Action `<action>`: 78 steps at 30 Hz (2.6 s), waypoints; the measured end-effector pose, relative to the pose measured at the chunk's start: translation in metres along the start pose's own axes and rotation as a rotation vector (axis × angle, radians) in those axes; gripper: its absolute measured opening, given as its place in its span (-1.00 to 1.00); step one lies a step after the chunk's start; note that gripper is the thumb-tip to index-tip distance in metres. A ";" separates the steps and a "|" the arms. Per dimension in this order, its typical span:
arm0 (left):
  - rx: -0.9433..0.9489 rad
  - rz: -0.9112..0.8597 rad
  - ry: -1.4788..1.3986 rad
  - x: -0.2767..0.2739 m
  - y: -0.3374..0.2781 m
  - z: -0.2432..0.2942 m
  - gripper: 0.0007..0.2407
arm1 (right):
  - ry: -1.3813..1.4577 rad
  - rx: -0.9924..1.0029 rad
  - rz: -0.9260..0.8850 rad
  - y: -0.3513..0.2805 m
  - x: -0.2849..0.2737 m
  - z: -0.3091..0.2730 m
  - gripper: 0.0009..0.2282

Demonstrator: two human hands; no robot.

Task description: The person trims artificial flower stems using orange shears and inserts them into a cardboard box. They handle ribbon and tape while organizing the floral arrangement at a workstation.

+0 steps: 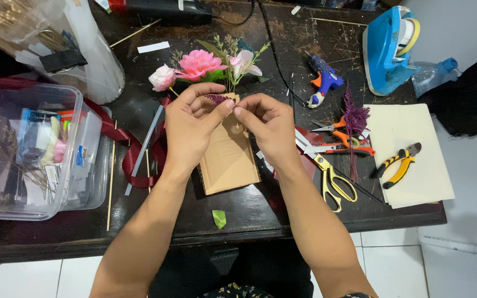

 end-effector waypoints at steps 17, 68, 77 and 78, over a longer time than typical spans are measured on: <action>-0.006 0.004 -0.064 -0.010 0.008 -0.005 -0.73 | -0.687 0.048 -0.084 0.018 -0.077 0.031 -0.97; 0.174 -0.011 -0.026 -0.038 -0.010 0.054 -0.77 | -0.183 -0.272 -0.213 0.008 -0.018 -0.081 -0.82; 0.052 -0.009 0.026 -0.020 0.021 0.036 -0.77 | -0.230 -0.398 0.083 0.007 -0.044 -0.055 -0.89; 0.056 -0.044 0.031 -0.017 0.017 0.032 -0.76 | -0.281 -0.435 0.083 0.000 -0.042 -0.063 -0.91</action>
Point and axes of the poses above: each hand's wrist, its own y-axis towards the middle knuckle, its own x-axis out of the palm, z = x × y, the point moved 10 cm from there along y, towards the middle knuckle, and after that the axes turned 12 degrees about -x, right-handed, at the moved point
